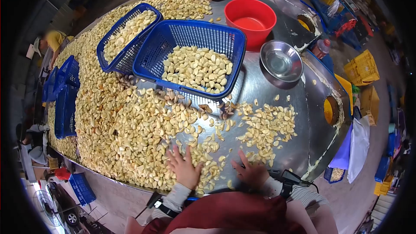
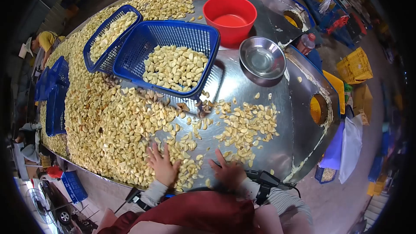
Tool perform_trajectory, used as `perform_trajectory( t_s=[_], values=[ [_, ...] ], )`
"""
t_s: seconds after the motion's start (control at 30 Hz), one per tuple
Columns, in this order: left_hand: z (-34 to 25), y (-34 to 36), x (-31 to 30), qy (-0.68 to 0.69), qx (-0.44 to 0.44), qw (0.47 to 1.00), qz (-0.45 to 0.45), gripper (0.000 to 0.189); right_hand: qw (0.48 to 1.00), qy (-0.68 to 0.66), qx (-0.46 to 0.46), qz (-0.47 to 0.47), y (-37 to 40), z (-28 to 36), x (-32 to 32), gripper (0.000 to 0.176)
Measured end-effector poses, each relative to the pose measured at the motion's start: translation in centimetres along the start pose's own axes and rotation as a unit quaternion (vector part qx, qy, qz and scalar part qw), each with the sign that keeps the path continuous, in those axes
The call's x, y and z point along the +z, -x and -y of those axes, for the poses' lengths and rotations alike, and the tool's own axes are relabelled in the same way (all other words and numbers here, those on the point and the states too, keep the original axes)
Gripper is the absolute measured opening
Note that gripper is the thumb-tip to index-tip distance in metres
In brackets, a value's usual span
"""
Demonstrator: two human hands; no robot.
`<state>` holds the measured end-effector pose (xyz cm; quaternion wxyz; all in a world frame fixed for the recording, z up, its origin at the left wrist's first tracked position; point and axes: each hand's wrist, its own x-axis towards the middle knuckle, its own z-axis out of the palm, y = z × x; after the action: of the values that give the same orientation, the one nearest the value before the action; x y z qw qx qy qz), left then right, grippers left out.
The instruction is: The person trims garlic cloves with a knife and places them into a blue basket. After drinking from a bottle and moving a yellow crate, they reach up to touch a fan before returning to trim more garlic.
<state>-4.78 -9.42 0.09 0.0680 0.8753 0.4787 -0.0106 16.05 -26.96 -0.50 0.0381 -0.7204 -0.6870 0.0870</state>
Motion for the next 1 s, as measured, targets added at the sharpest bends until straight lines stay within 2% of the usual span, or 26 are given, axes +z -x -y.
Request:
perform_trajectory(
  t_s=[0.07,0.1,0.13,0.17,0.2,0.27,0.3,0.33,0.37,0.4,0.43,0.47,0.53,0.57,0.6,0.63,0.67,0.7,0.73,0.8,0.83,0.87,0.93,1.0],
  values=[
    [-3.7,1.2,-0.1,0.013,0.046,0.998,0.047,0.073,0.999,0.039,0.006,0.007,-0.6,-0.5,-1.5,0.055],
    [-4.8,1.6,-0.8,0.017,0.04,0.998,0.046,0.073,0.995,0.025,0.085,0.05,-1.6,-1.6,-2.9,0.054],
    [-5.9,1.4,-2.3,0.097,0.094,0.991,0.026,0.065,0.982,0.013,0.163,0.091,-2.5,-2.5,-4.5,0.053],
    [-6.4,0.6,-3.2,0.176,0.147,0.973,0.002,0.057,0.981,-0.031,0.178,0.073,-2.9,-3.2,-5.7,0.055],
    [-6.1,-1.1,-3.1,0.177,0.145,0.973,-0.003,0.057,0.982,-0.027,0.174,0.071,-3.0,-3.7,-5.8,0.055],
    [-5.3,-5.5,-2.4,0.24,0.077,0.968,-0.016,0.03,0.964,-0.195,0.174,-0.039,-2.6,-4.4,-5.4,0.06],
    [-5.7,-7.5,-2.6,0.209,0.108,0.971,-0.052,0.019,0.954,-0.24,0.103,-0.144,-3.1,-4.6,-4.8,0.057],
    [-6.1,-9.0,-2.7,0.178,0.14,0.97,-0.09,0.011,0.955,-0.236,0.104,-0.143,-3.2,-4.5,-4.4,0.057],
    [-6.2,-9.7,-2.1,0.182,0.141,0.969,-0.091,0.011,0.913,-0.372,0.145,-0.085,-3.3,-4.2,-4.1,0.054],
    [-6.2,-10.4,-1.2,0.158,0.152,0.975,-0.033,0.008,0.848,-0.497,0.181,-0.024,-3.5,-3.8,-4.2,0.051],
    [-6.1,-11.0,-0.5,0.131,0.164,0.977,0.023,0.006,0.741,-0.614,0.272,0.028,-3.8,-3.1,-5.2,0.048],
    [-6.1,-11.3,0.0,0.13,0.166,0.977,0.018,0.006,0.742,-0.613,0.269,0.023,-4.0,-2.9,-5.2,0.048],
    [-5.7,-10.4,0.9,0.213,0.145,0.966,0.008,0.012,0.659,-0.675,0.329,0.042,-3.7,-2.4,-3.9,0.047],
    [-5.4,-10.0,0.5,0.256,0.148,0.955,0.02,0.013,0.75,-0.613,0.246,-0.007,-3.9,-1.8,-3.0,0.051],
    [-5.2,-9.7,0.3,0.252,0.151,0.956,0.021,0.013,0.748,-0.616,0.247,-0.01,-3.8,-1.5,-2.3,0.051],
    [-5.1,-9.4,-0.2,0.496,0.005,0.851,0.17,0.013,0.826,-0.534,0.17,-0.054,-4.2,-0.5,-3.1,0.053],
    [-5.0,-9.1,-0.6,0.683,-0.146,0.65,0.3,0.013,0.888,-0.44,0.091,-0.097,-4.5,0.5,-4.1,0.056],
    [-4.7,-8.7,-1.3,0.747,-0.21,0.53,0.341,0.015,0.892,-0.434,0.116,-0.056,-4.9,1.2,-5.2,0.062],
    [-4.7,-8.4,-1.7,0.745,-0.21,0.531,0.344,0.015,0.891,-0.435,0.118,-0.057,-5.2,1.5,-5.2,0.062],
    [-4.5,-7.5,-2.1,0.824,-0.218,0.366,0.375,0.021,0.93,-0.344,0.105,-0.074,-5.7,1.8,-5.2,0.065],
    [-4.1,-7.0,-1.6,0.835,-0.193,0.333,0.393,0.028,0.93,-0.345,0.105,-0.074,-5.8,1.8,-5.4,0.065],
    [-4.1,-6.8,-1.8,0.835,-0.194,0.333,0.392,0.028,0.927,-0.355,0.104,-0.069,-6.0,1.7,-5.8,0.064],
    [-4.6,-6.4,-2.5,0.851,-0.199,0.278,0.399,0.032,0.924,-0.363,0.102,-0.062,-6.2,1.7,-6.1,0.063],
    [-5.1,-6.1,-3.2,0.854,-0.208,0.269,0.394,0.034,0.923,-0.35,0.075,-0.138,-6.4,1.7,-6.1,0.059]
  ],
)
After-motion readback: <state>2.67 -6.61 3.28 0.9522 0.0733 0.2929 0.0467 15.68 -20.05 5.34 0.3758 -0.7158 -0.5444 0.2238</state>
